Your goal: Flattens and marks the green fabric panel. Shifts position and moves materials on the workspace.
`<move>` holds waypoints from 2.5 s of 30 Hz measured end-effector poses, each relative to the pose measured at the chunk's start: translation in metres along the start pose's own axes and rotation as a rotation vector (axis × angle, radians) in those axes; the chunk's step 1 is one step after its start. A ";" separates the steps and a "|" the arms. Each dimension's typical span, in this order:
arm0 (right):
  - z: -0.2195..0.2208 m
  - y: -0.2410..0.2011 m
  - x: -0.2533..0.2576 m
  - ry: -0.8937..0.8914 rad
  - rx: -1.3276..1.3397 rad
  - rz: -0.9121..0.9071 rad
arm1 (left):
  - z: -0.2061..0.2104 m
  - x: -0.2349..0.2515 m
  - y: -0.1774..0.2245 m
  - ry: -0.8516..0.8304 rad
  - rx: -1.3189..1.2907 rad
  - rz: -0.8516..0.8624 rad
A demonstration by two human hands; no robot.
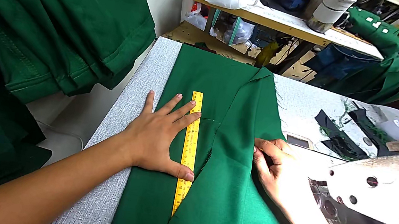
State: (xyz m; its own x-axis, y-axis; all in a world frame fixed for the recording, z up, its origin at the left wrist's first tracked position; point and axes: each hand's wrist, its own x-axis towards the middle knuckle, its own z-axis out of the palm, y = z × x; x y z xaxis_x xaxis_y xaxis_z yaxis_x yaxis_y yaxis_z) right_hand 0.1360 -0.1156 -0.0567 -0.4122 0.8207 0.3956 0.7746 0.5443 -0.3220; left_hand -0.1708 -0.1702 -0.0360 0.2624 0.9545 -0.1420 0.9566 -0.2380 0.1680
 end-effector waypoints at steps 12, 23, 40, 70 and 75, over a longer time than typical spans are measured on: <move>-0.003 -0.004 0.006 0.015 -0.027 -0.014 | 0.001 0.000 0.000 0.006 -0.003 -0.009; -0.007 -0.005 0.011 0.015 -0.040 -0.050 | 0.000 0.000 0.001 0.001 -0.004 -0.009; -0.013 -0.012 0.015 0.026 -0.084 -0.104 | -0.002 0.001 0.001 -0.031 0.002 -0.007; -0.070 -0.023 -0.038 -0.299 -0.332 -0.144 | -0.014 -0.015 0.012 -0.130 0.001 -0.099; -0.156 -0.046 -0.104 -0.491 -0.155 0.086 | 0.002 -0.056 0.042 -0.119 0.023 -0.168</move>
State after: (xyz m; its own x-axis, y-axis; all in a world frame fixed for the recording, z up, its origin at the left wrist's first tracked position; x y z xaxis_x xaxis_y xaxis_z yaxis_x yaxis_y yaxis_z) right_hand 0.2182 -0.2530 0.0510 -0.4917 0.8662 -0.0884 0.8620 0.4699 -0.1902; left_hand -0.1454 -0.2338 -0.0228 0.1110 0.9534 -0.2804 0.9905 -0.0830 0.1100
